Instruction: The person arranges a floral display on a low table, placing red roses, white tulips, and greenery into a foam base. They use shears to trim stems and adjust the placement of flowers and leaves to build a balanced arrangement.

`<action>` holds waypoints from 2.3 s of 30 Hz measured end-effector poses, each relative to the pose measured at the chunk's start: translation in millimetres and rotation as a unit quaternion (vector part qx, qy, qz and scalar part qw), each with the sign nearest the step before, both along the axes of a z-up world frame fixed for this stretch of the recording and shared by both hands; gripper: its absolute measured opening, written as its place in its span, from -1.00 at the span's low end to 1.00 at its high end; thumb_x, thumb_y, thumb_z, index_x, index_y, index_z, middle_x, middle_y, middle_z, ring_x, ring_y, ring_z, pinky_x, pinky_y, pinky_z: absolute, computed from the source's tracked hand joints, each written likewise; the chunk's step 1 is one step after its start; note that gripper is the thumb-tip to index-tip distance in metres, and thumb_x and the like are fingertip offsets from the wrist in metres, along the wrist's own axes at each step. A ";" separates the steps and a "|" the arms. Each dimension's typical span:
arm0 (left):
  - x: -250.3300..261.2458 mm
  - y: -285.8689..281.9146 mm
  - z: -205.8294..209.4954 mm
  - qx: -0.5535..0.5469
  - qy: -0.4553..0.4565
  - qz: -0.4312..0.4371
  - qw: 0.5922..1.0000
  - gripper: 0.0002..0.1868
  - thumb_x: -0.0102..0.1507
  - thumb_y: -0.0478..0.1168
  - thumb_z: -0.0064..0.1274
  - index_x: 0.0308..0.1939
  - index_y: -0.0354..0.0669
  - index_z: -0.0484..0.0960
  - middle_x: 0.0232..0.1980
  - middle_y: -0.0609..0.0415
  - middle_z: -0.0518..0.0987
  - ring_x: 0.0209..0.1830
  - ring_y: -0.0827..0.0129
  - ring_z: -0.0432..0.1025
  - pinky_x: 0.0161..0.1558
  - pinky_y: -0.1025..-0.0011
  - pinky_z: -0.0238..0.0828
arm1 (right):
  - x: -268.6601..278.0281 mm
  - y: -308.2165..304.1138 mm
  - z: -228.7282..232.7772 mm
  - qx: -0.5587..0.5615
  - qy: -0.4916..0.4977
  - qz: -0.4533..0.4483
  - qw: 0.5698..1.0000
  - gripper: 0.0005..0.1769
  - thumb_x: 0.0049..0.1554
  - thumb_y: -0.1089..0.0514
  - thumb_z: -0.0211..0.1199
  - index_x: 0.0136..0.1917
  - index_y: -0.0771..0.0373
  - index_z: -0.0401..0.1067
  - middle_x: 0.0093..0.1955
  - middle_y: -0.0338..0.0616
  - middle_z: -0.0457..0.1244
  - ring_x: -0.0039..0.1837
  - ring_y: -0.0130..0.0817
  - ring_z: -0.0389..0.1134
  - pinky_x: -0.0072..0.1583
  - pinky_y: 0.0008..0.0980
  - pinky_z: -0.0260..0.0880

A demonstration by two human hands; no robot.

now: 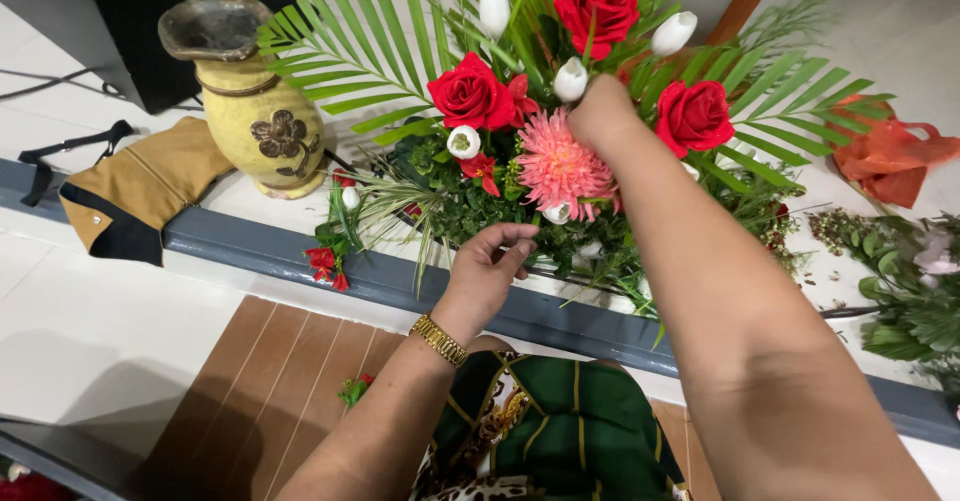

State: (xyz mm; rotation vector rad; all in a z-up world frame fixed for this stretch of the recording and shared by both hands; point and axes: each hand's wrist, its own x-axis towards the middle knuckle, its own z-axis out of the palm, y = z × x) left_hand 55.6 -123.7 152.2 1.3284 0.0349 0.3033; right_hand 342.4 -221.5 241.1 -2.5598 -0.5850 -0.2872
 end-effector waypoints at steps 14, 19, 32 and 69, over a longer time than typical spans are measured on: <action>-14.2 -1.2 -5.1 -0.003 -0.020 0.010 1.000 -0.78 0.34 -0.46 -0.02 0.00 -0.21 0.65 -0.27 0.20 0.59 -0.36 0.60 0.42 -0.33 0.57 0.32 | -140.5 -81.5 185.8 0.165 -0.027 0.131 0.977 -0.71 0.14 0.32 0.30 0.15 0.23 0.54 -0.04 -0.25 0.41 -0.01 -0.42 0.45 0.04 -0.39 0.46; -15.1 -1.3 -25.5 0.010 -0.172 -0.046 0.984 -0.82 0.36 -0.51 -0.12 -0.18 -0.30 0.60 -0.09 0.13 0.63 -0.18 0.51 0.48 -0.05 0.48 0.48 | -210.8 -142.3 199.4 0.415 -0.115 0.229 0.873 -0.96 0.38 0.37 0.29 0.04 0.33 0.45 -0.06 -0.23 0.37 0.03 -0.39 0.46 0.11 -0.40 0.55; -22.0 -46.1 -116.3 0.343 0.018 -0.100 0.934 -0.59 0.28 -0.14 0.13 0.20 -0.11 0.56 -0.15 0.03 0.69 -0.06 0.30 0.57 0.03 0.31 0.50 | -225.7 -184.2 -29.7 -0.123 0.395 0.100 0.905 -0.35 0.13 -0.08 0.28 0.47 0.01 0.31 0.39 -0.10 0.31 0.33 -0.22 0.41 0.14 -0.12 0.61; -78.4 -53.5 -97.2 0.573 0.092 -0.138 0.803 -0.70 0.37 -0.06 -0.07 0.11 0.03 0.65 0.26 0.08 0.54 0.28 0.11 0.38 0.31 0.21 0.26 | -219.5 -184.5 -283.8 -0.084 0.185 -0.024 0.979 -0.59 0.29 -0.07 0.03 0.20 0.20 0.50 0.14 0.23 0.36 0.24 0.20 0.35 0.28 -0.04 0.35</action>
